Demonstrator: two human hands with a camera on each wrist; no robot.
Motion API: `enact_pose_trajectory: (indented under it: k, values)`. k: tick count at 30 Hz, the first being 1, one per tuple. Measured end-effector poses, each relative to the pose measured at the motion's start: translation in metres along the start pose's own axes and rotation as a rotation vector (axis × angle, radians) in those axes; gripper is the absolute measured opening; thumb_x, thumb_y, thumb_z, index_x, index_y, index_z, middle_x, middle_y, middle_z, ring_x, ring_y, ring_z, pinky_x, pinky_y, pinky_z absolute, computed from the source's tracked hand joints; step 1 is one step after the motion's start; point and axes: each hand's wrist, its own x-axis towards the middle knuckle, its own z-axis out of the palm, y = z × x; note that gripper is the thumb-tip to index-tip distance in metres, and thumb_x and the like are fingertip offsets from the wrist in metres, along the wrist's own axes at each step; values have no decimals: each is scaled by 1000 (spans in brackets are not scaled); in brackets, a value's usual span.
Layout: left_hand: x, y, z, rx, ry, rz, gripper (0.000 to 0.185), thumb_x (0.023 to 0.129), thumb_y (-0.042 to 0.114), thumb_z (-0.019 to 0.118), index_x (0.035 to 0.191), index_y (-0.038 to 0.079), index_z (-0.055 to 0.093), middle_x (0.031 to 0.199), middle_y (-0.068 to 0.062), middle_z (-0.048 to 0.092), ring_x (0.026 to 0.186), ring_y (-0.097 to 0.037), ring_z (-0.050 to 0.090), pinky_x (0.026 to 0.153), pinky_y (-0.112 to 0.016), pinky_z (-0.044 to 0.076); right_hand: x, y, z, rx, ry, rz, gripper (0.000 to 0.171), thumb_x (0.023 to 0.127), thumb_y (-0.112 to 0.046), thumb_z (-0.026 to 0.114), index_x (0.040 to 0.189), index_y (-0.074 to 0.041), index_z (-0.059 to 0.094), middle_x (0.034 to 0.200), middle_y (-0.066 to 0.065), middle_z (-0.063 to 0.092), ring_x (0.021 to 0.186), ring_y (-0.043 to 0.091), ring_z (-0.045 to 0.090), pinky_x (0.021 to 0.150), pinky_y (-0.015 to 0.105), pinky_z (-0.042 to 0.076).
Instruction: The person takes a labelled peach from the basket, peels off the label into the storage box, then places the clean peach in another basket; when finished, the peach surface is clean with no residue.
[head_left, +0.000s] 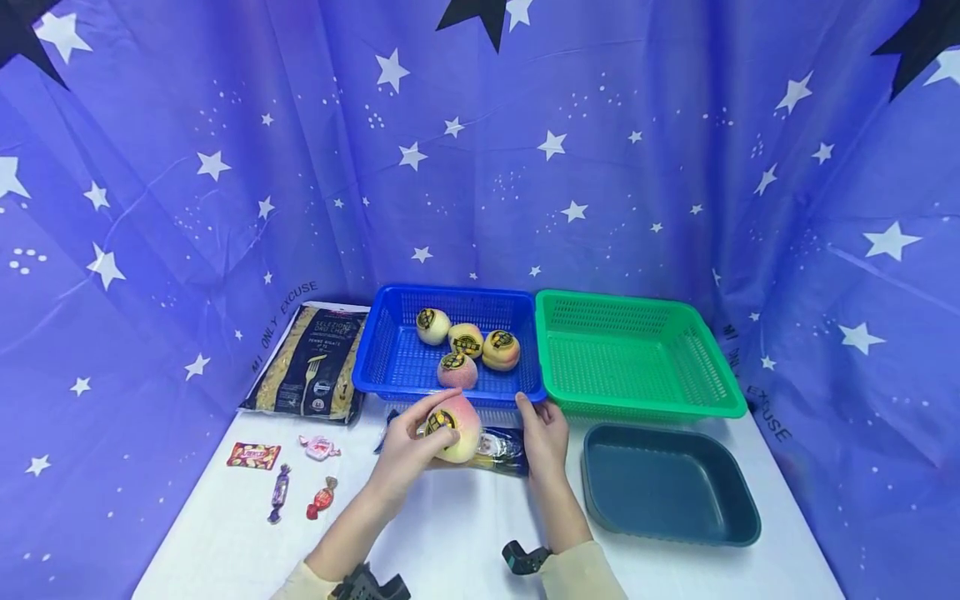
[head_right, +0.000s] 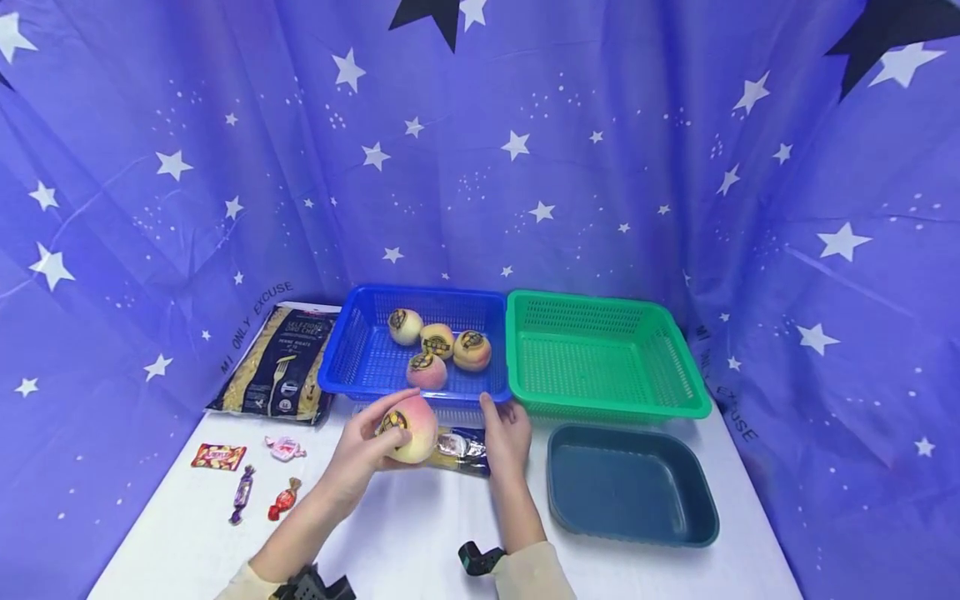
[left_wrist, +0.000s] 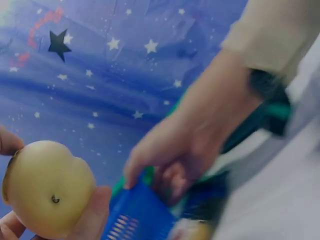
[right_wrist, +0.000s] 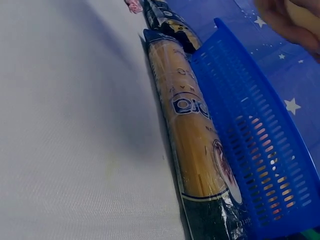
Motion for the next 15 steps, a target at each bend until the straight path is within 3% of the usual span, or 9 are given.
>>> enact_pose_trajectory:
  k: [3,6,8,11,15]
  values:
    - [-15,-20,1,-54,5,-44,69,92,2,71,159,15,60,156,-21,54,110,-25,73,85,-53,71,0,0,0,7,0,-12,77,104,-33,78,160,10,47,165,32,52,159,45,48,135,53,37]
    - [-27,-36,1,-38,13,-44,77,89,3,81,161,15,58,160,-18,52,115,-25,71,89,-45,70,-1,-1,0,11,-1,-19,76,104,-32,77,159,10,48,165,33,52,158,46,49,135,54,38]
    - [-33,-47,0,34,26,0,83,84,5,89,160,19,59,161,-13,54,120,-24,70,92,-39,69,-1,-1,1,14,-2,-26,74,105,-30,76,159,11,48,164,34,52,157,47,49,134,55,39]
    - [-40,-60,-2,223,74,96,90,77,10,97,157,24,60,157,-3,62,125,-21,68,98,-31,62,0,-1,1,21,-3,-32,70,106,-26,75,158,12,48,163,35,52,157,48,49,134,54,39]
    - [-48,-70,-3,358,116,149,91,73,13,101,152,24,59,147,8,67,125,-18,68,105,-33,57,1,-1,0,25,-7,-32,70,106,-25,75,158,13,47,164,35,52,157,48,49,134,54,40]
